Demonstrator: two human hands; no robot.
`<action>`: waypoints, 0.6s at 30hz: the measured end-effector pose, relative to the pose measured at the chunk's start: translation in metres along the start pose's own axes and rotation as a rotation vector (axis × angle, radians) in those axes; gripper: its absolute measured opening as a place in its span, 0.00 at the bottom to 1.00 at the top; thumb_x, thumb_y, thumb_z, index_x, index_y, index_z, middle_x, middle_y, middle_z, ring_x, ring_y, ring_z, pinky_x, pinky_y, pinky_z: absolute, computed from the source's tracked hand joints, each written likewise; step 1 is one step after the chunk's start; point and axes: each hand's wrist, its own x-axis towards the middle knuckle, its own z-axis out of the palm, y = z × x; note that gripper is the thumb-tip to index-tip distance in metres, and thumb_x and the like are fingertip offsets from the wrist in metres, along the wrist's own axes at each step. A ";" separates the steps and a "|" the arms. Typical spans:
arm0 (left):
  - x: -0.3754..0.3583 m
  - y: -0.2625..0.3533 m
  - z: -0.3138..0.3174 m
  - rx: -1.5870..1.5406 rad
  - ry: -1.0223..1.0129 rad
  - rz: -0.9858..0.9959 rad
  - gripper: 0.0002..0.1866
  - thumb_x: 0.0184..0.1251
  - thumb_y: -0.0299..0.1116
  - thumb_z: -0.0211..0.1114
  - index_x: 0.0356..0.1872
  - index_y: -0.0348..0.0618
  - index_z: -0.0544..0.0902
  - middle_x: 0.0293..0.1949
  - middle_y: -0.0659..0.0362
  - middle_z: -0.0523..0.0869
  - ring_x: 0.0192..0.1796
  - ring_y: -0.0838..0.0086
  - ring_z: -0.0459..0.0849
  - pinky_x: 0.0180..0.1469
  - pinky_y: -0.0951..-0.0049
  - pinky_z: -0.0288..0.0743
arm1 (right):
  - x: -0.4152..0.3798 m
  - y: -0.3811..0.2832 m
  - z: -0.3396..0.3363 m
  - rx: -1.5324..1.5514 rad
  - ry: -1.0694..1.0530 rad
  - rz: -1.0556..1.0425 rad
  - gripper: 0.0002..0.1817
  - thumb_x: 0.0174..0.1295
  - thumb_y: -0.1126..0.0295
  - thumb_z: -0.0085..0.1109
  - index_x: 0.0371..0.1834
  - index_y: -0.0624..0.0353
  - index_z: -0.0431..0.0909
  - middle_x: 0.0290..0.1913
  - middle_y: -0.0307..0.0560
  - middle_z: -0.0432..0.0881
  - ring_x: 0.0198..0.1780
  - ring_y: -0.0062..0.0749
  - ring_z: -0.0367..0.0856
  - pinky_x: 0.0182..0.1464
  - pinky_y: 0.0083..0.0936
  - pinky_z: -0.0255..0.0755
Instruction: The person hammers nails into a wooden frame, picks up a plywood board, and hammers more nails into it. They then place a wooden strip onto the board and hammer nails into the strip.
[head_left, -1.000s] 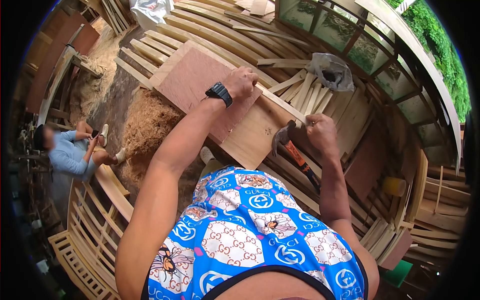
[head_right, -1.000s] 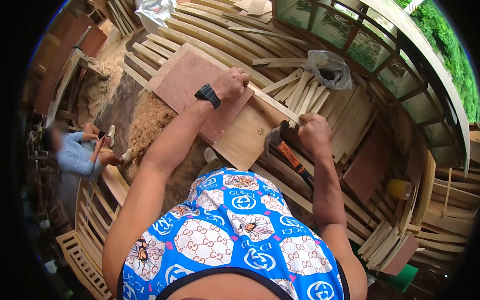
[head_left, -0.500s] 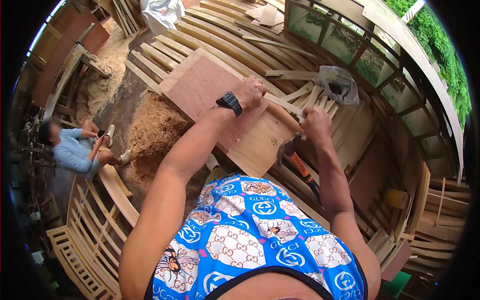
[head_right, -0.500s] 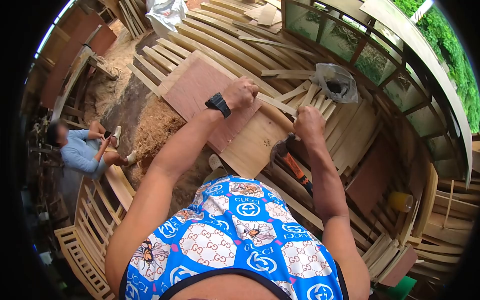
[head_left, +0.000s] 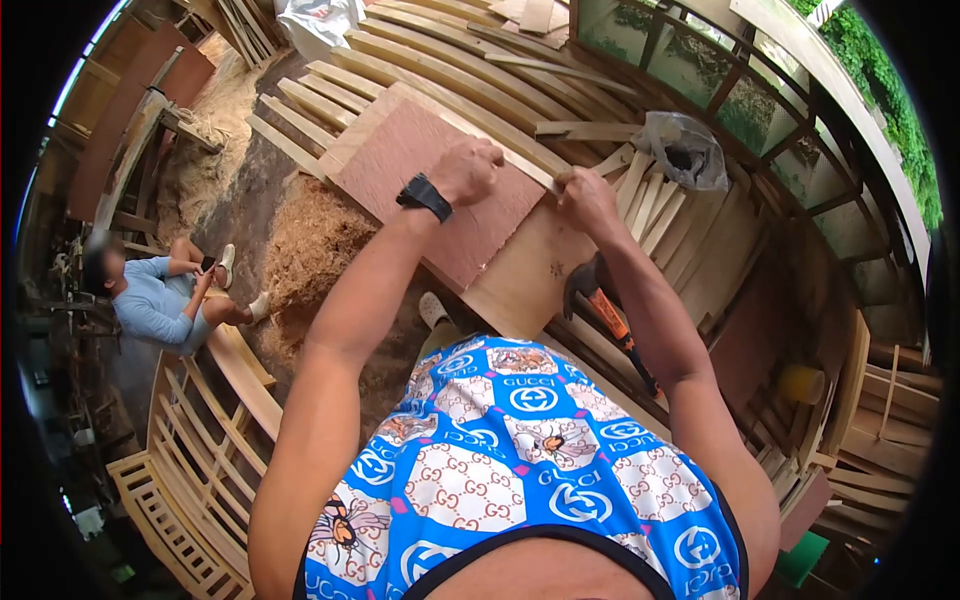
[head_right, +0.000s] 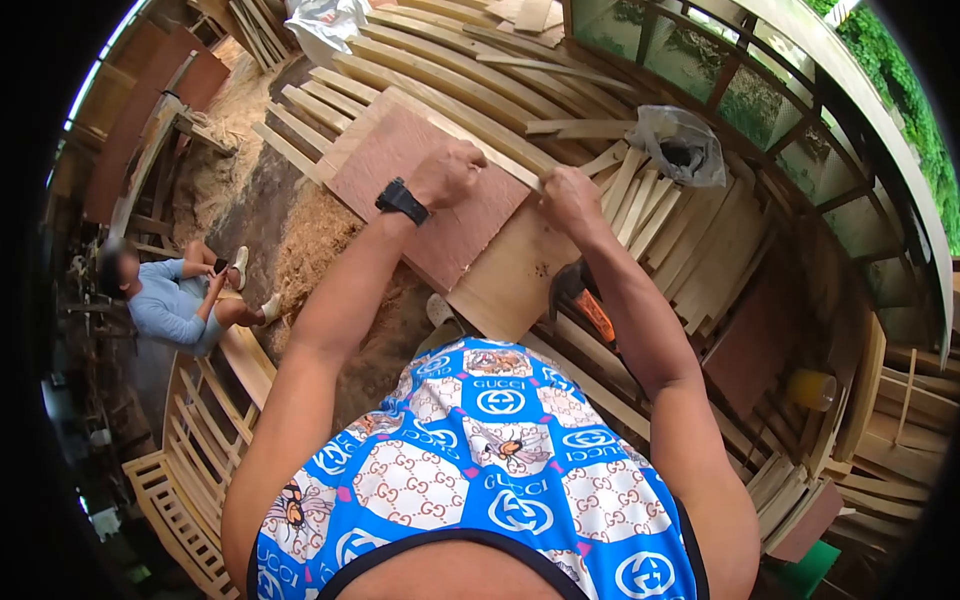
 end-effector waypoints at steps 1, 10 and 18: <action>-0.002 -0.006 -0.002 0.034 0.035 0.015 0.11 0.59 0.25 0.59 0.37 0.37 0.89 0.38 0.45 0.91 0.46 0.50 0.89 0.52 0.57 0.83 | 0.000 -0.001 0.003 0.057 -0.033 0.026 0.11 0.51 0.73 0.60 0.36 0.54 0.90 0.40 0.58 0.87 0.47 0.57 0.87 0.48 0.48 0.81; -0.008 0.025 0.010 0.105 0.012 0.129 0.16 0.62 0.39 0.66 0.45 0.41 0.89 0.42 0.46 0.90 0.49 0.48 0.88 0.53 0.53 0.83 | -0.015 0.019 0.027 0.111 0.056 0.039 0.18 0.52 0.70 0.63 0.47 0.58 0.87 0.50 0.63 0.86 0.53 0.61 0.85 0.53 0.51 0.82; -0.015 0.034 0.080 0.229 0.139 0.120 0.15 0.44 0.36 0.70 0.35 0.42 0.89 0.45 0.50 0.88 0.55 0.54 0.84 0.62 0.47 0.75 | -0.033 0.040 0.027 0.252 0.069 0.032 0.22 0.53 0.70 0.69 0.54 0.58 0.88 0.43 0.58 0.84 0.45 0.56 0.84 0.48 0.42 0.78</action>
